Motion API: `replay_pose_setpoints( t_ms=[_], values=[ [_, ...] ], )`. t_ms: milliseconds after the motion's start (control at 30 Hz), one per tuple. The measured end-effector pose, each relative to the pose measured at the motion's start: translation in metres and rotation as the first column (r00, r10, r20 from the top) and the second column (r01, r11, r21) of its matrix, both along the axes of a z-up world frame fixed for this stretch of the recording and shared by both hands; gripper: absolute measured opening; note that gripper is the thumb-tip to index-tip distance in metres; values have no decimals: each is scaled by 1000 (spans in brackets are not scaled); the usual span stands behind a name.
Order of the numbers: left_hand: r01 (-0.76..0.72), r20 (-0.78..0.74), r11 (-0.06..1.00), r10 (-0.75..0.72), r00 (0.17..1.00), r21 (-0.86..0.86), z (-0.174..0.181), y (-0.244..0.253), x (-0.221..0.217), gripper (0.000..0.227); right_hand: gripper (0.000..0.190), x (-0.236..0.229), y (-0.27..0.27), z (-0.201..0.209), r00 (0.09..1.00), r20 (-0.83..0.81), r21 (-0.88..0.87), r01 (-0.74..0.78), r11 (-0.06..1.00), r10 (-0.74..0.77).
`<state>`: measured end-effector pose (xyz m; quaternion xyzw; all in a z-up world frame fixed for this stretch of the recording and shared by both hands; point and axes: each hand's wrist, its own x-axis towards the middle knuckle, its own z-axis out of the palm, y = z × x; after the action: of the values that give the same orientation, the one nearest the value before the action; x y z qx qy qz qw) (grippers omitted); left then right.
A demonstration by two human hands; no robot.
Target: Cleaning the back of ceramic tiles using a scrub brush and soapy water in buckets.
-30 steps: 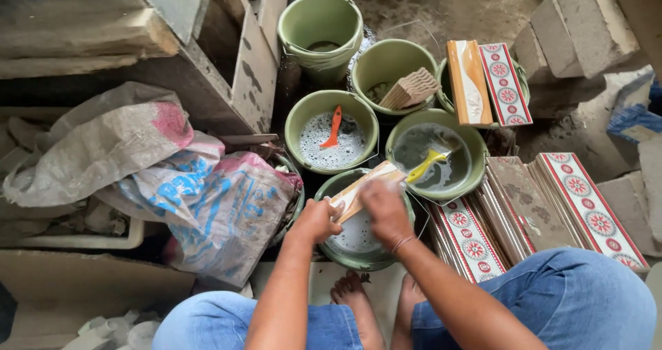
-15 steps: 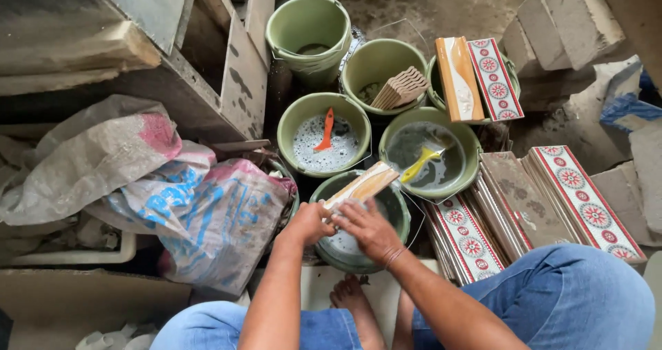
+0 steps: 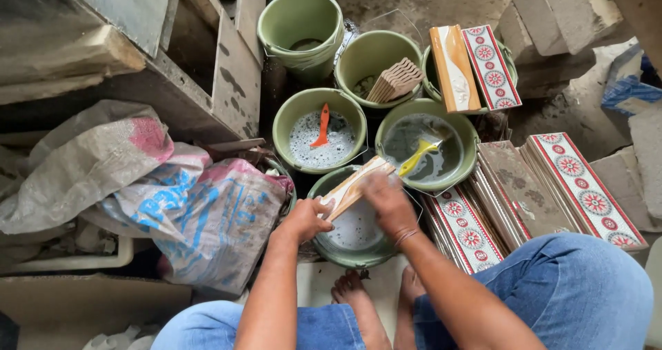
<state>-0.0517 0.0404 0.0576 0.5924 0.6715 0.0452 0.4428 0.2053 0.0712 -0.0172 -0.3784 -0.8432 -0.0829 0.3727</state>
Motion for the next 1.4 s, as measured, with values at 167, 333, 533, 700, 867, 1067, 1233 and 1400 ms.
replay_pose_setpoints(
  t_ms=[167,333,533,700,867,1067,1233,1400],
  values=[
    [-18,17,1000,18,1000,-10,-1,-1,0,53,77,0,-17,5,960,-13,-257,268,929,-281],
    [13,16,1000,-13,1000,-16,-24,3,-1,54,57,-27,-39,7,998,8,-130,61,990,-61],
    [-10,17,1000,10,1000,-8,-12,0,-3,53,41,-10,7,25,990,-127,-92,43,995,-55],
    [0,-44,998,-2,999,-56,-26,-2,3,58,38,-74,-54,18,965,-207,-94,-182,979,160],
    [19,-17,1000,-19,1000,-18,-42,4,-5,54,28,-33,-18,29,981,-148,-109,-141,984,125],
    [-19,10,1000,19,1000,13,-35,6,-5,53,25,-39,-9,3,989,-123,-180,60,982,-83],
    [-6,-15,1000,6,1000,-10,-36,5,0,54,26,-49,-33,26,981,-127,-66,-156,986,147],
    [-12,-25,998,14,1000,64,-2,-6,6,50,56,23,33,-2,979,-124,-438,93,894,-162]
  ],
)
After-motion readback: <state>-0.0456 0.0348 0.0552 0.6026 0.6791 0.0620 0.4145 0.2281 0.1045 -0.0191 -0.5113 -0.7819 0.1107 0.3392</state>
